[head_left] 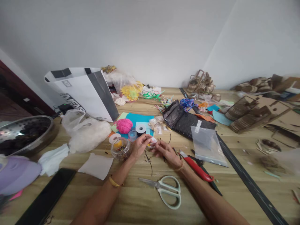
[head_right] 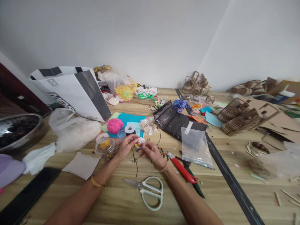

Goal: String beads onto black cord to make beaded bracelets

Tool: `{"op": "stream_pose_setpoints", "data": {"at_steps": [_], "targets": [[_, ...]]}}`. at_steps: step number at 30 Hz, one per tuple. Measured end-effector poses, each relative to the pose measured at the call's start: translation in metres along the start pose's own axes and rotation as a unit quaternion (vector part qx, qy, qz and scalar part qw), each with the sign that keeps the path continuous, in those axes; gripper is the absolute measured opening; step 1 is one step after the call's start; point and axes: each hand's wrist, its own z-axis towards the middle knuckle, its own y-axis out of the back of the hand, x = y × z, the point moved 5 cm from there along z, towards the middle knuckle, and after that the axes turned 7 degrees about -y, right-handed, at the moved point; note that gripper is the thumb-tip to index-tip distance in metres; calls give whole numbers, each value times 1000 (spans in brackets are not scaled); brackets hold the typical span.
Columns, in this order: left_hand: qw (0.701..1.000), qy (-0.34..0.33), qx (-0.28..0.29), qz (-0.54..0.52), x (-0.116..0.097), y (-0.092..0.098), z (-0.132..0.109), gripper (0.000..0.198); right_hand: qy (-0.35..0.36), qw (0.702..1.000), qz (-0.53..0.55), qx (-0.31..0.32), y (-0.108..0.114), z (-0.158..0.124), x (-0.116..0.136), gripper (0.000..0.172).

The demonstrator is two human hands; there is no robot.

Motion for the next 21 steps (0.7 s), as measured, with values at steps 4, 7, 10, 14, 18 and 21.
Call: {"op": "stream_pose_setpoints", "data": {"at_steps": [4, 7, 10, 14, 18, 21], "targets": [[1000, 1, 0, 4, -1, 0, 0, 15, -4, 1000, -24, 19, -2, 0, -1, 37], [999, 1, 5, 39, 3, 0, -1, 16, -11, 997, -63, 36, -3, 1, -6, 37], [996, -17, 15, 89, 7, -1, -3, 17, 2, 994, -111, 19, -1, 2, -11, 35], [993, -33, 40, 102, 9, -4, -3, 18, 26, 988, -151, -24, 3, 2, -11, 35], [995, -34, 69, 69, 8, -7, -2, 21, 42, 984, -162, -56, 5, -2, -5, 33], [993, -54, 86, 65, 4, -8, -2, 24, 32, 982, -161, -89, 9, -3, 1, 30]]}}
